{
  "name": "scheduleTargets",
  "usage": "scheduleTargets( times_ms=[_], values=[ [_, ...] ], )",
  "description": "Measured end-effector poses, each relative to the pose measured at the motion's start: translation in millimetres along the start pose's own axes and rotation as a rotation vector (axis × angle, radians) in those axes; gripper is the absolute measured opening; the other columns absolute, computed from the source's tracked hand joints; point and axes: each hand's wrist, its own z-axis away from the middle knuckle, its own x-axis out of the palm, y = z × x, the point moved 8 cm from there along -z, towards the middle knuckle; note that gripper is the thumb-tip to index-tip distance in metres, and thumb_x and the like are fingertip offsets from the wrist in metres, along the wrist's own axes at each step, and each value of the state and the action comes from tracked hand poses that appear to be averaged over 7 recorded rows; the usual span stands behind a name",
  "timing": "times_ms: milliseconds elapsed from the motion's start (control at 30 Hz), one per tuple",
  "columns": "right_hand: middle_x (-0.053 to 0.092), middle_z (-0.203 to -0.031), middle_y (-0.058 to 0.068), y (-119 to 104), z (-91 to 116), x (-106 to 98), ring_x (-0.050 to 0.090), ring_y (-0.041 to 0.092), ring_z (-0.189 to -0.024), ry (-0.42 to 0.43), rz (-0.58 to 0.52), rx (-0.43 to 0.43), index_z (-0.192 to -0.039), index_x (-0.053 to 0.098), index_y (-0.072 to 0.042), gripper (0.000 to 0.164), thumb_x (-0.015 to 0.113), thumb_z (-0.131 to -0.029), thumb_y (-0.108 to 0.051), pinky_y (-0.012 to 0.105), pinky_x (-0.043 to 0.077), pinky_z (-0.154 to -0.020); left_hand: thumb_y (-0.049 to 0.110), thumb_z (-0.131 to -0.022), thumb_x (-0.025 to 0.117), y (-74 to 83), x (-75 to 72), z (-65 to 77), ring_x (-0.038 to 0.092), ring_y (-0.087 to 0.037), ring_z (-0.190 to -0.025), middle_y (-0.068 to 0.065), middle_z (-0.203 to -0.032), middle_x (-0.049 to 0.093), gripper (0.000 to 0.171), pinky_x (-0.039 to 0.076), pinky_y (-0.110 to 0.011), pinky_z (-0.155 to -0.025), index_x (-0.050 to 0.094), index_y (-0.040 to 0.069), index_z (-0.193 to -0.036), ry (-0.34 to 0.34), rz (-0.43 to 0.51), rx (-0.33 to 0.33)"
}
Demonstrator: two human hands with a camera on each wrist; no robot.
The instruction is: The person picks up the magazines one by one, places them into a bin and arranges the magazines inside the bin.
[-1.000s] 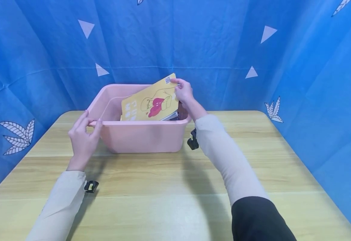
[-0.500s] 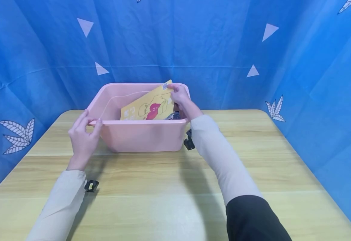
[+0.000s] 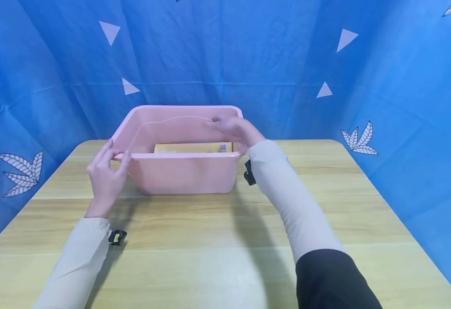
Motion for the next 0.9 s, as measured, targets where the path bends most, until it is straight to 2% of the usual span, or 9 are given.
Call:
scheduleTargets(
  times_ms=[200, 267, 367, 500, 633, 900],
  values=[
    [0.035, -0.136, 0.018, -3.8, 1.9, -7.4, 0.03, 0.026, -0.125, 0.036, 0.061, -0.13, -0.134, 0.032, 0.005, 0.046, 0.042, -0.095, -0.017, 0.034, 0.023, -0.103, 0.024, -0.085, 0.057, -0.9, 1.5, 0.7, 0.044, -0.036, -0.116, -0.024, -0.12, 0.052, 0.031, 0.037, -0.048, -0.091, 0.061, -0.007, -0.083, -0.008, 0.001, -0.007],
    [0.04, -0.132, 0.021, -5.4, 2.6, -11.7, 0.036, 0.028, -0.121, 0.091, 0.064, -0.178, -0.13, 0.037, 0.007, 0.043, 0.044, -0.094, -0.014, 0.035, 0.027, -0.101, 0.024, -0.085, 0.057, -1.2, 1.6, 0.9, 0.044, -0.035, -0.116, -0.023, -0.12, 0.051, 0.031, 0.037, -0.048, -0.09, 0.061, -0.007, -0.084, -0.012, -0.002, -0.005],
    [0.046, -0.127, 0.019, -6.4, 5.7, -19.5, 0.042, 0.028, -0.115, 0.186, 0.082, -0.193, -0.127, 0.043, 0.004, 0.04, 0.046, -0.092, -0.014, 0.036, 0.032, -0.098, 0.024, -0.085, 0.057, -1.6, 1.5, 1.1, 0.044, -0.034, -0.116, -0.023, -0.12, 0.052, 0.031, 0.037, -0.048, -0.091, 0.061, -0.007, -0.084, -0.012, -0.003, 0.0],
    [0.05, -0.125, 0.016, -9.3, 9.3, -26.3, 0.044, 0.026, -0.115, 0.272, 0.156, -0.196, -0.125, 0.048, 0.001, 0.037, 0.048, -0.092, -0.015, 0.035, 0.034, -0.096, 0.025, -0.086, 0.057, -2.7, 0.9, 1.8, 0.044, -0.033, -0.117, -0.022, -0.121, 0.052, 0.031, 0.037, -0.047, -0.091, 0.062, -0.006, -0.085, -0.014, -0.008, -0.008],
    [0.052, -0.122, 0.017, -15.0, 16.6, -30.3, 0.046, 0.027, -0.114, 0.347, 0.219, -0.255, -0.121, 0.052, 0.003, 0.034, 0.049, -0.091, -0.013, 0.035, 0.036, -0.094, 0.026, -0.086, 0.056, -2.9, 1.8, 2.0, 0.043, -0.032, -0.118, -0.021, -0.122, 0.052, 0.032, 0.037, -0.047, -0.091, 0.062, -0.005, -0.087, -0.041, -0.021, -0.023],
    [0.055, -0.118, 0.017, -12.7, 38.8, -32.0, 0.047, 0.027, -0.112, 0.442, 0.146, -0.349, -0.119, 0.054, 0.003, 0.033, 0.05, -0.09, -0.011, 0.037, 0.036, -0.094, 0.028, -0.086, 0.056, 1.0, 5.1, -3.0, 0.044, -0.035, -0.115, -0.023, -0.121, 0.05, 0.035, 0.036, -0.049, -0.092, 0.061, -0.006, -0.087, -0.116, -0.054, -0.032]
  ],
)
